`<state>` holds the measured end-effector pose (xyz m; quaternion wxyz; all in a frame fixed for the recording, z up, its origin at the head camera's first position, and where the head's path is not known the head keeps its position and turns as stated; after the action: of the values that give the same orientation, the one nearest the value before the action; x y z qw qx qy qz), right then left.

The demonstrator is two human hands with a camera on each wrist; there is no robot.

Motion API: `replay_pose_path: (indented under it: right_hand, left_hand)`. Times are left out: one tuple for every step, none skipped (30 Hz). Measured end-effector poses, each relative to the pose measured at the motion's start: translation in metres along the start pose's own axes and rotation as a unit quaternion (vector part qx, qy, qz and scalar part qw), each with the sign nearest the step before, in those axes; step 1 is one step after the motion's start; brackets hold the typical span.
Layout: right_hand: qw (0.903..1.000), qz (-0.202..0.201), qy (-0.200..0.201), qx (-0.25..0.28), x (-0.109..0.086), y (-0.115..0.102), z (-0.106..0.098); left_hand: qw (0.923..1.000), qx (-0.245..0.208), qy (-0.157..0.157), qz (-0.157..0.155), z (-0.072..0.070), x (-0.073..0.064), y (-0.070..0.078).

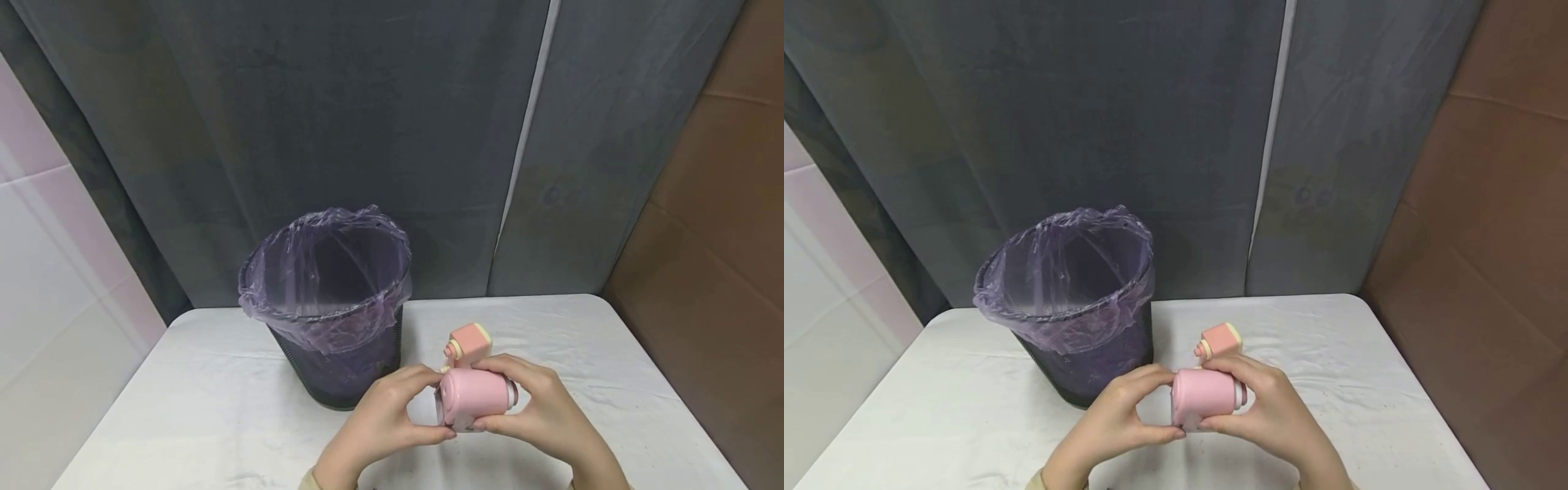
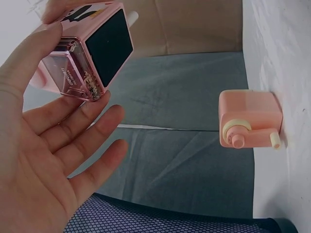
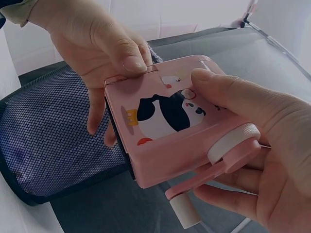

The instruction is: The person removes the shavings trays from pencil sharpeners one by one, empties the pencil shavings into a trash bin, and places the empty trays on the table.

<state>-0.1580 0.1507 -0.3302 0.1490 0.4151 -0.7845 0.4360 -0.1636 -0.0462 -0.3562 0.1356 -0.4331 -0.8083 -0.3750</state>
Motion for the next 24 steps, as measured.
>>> replay_pose_path:
  right_hand:
    - [1.0,0.001,0.0,0.0,0.0002,-0.0003,-0.0001]
    - [1.0,0.001,0.0,0.0,0.0004,-0.0007,-0.0001]
    - [1.0,0.001,0.0,0.001,0.0006,-0.0011,-0.0001]
    - [1.0,-0.002,0.0,0.002,0.0008,-0.0016,0.0]
    - [1.0,-0.004,0.001,0.003,0.0009,-0.0019,-0.0001]
    - [1.0,-0.005,0.002,0.003,0.0009,-0.0023,-0.0002]
    - [1.0,-0.005,0.003,0.004,0.0008,-0.0026,-0.0003]
    - [1.0,-0.005,0.003,0.003,0.0007,-0.0026,-0.0004]
    - [1.0,-0.006,0.004,0.002,0.0004,-0.0026,-0.0005]
    - [0.9999,-0.011,0.006,0.001,0.0004,-0.0029,-0.0006]
    - [0.9998,-0.016,0.008,-0.001,0.0003,-0.003,-0.0007]
    - [0.9998,-0.017,0.008,-0.002,0.0002,-0.0029,-0.0006]
    - [0.9998,-0.02,0.008,-0.003,0.0,-0.0028,-0.0005]
    - [0.9997,-0.023,0.008,-0.004,-0.0001,-0.0026,-0.0004]
    - [0.9996,-0.028,0.009,-0.005,-0.0002,-0.0028,-0.0003]
    - [0.9995,-0.031,0.009,-0.005,-0.0003,-0.0028,-0.0003]
    - [0.9995,-0.031,0.008,-0.004,-0.0006,-0.0026,-0.0001]
    - [0.9995,-0.031,0.006,0.0,-0.0008,-0.0025,0.0002]
    - [0.9994,-0.034,0.006,0.001,-0.001,-0.0027,0.0002]
    - [0.9993,-0.037,0.006,0.002,-0.0012,-0.0027,0.0002]
    - [0.9992,-0.039,0.006,0.004,-0.0013,-0.0028,0.0001]
    - [0.9991,-0.04,0.006,0.006,-0.0013,-0.0028,0.0001]
    - [0.9991,-0.041,0.007,0.007,-0.0013,-0.0028,0.0]
    - [0.999,-0.043,0.008,0.007,-0.0013,-0.0028,-0.0001]
  left_hand:
    - [1.0,0.001,0.002,0.003,-0.0002,0.0,-0.0001]
    - [1.0,0.003,0.004,0.005,-0.0003,0.0,-0.0002]
    - [1.0,0.003,0.006,0.006,-0.0005,0.0,-0.0003]
    - [0.9999,0.003,0.007,0.007,-0.0006,0.0001,-0.0005]
    - [0.9999,0.002,0.008,0.006,-0.0007,0.0002,-0.0007]
    - [0.9999,0.002,0.009,0.005,-0.0008,0.0004,-0.0008]
    - [0.9999,0.001,0.009,0.004,-0.0008,0.0005,-0.0009]
    - [1.0,0.0,0.009,0.001,-0.0007,0.0005,-0.0011]
    - [1.0,0.0,0.009,0.0,-0.0006,0.0005,-0.0011]
    - [1.0,0.0,0.009,-0.003,-0.0005,0.0004,-0.0014]
    - [1.0,-0.001,0.008,-0.004,-0.0004,0.0003,-0.0016]
    - [1.0,-0.001,0.008,-0.005,-0.0003,0.0002,-0.0017]
    - [1.0,-0.001,0.007,-0.005,-0.0002,0.0,-0.0018]
    - [1.0,-0.001,0.006,-0.006,-0.0002,-0.0002,-0.0019]
    - [1.0,-0.002,0.006,-0.005,-0.0002,-0.0002,-0.0019]
    - [1.0,-0.002,0.005,-0.004,-0.0002,-0.0003,-0.002]
    - [1.0,-0.002,0.005,-0.003,-0.0002,-0.0003,-0.002]
    - [1.0,0.0,0.004,-0.002,-0.0002,-0.0004,-0.002]
    - [1.0,0.001,0.005,0.0,-0.0003,-0.0004,-0.002]
    - [1.0,0.002,0.005,0.001,-0.0003,-0.0004,-0.0021]
    - [1.0,0.005,0.006,0.004,-0.0005,-0.0004,-0.0021]
    - [0.9999,0.006,0.007,0.006,-0.0006,-0.0003,-0.002]
    - [0.9999,0.008,0.008,0.008,-0.0008,-0.0003,-0.0019]
    - [0.9999,0.009,0.009,0.01,-0.0011,-0.0002,-0.0017]
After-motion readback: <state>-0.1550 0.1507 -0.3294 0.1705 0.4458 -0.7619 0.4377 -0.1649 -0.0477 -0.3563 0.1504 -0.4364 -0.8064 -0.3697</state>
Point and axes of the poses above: each hand's wrist, its own x-axis towards the middle knuckle, its own z-axis out of the palm, y = z × x, the point moved 5 cm from there along x, towards the middle knuckle, and after that the axes turned 5 degrees about -y, right-handed, at the moved point
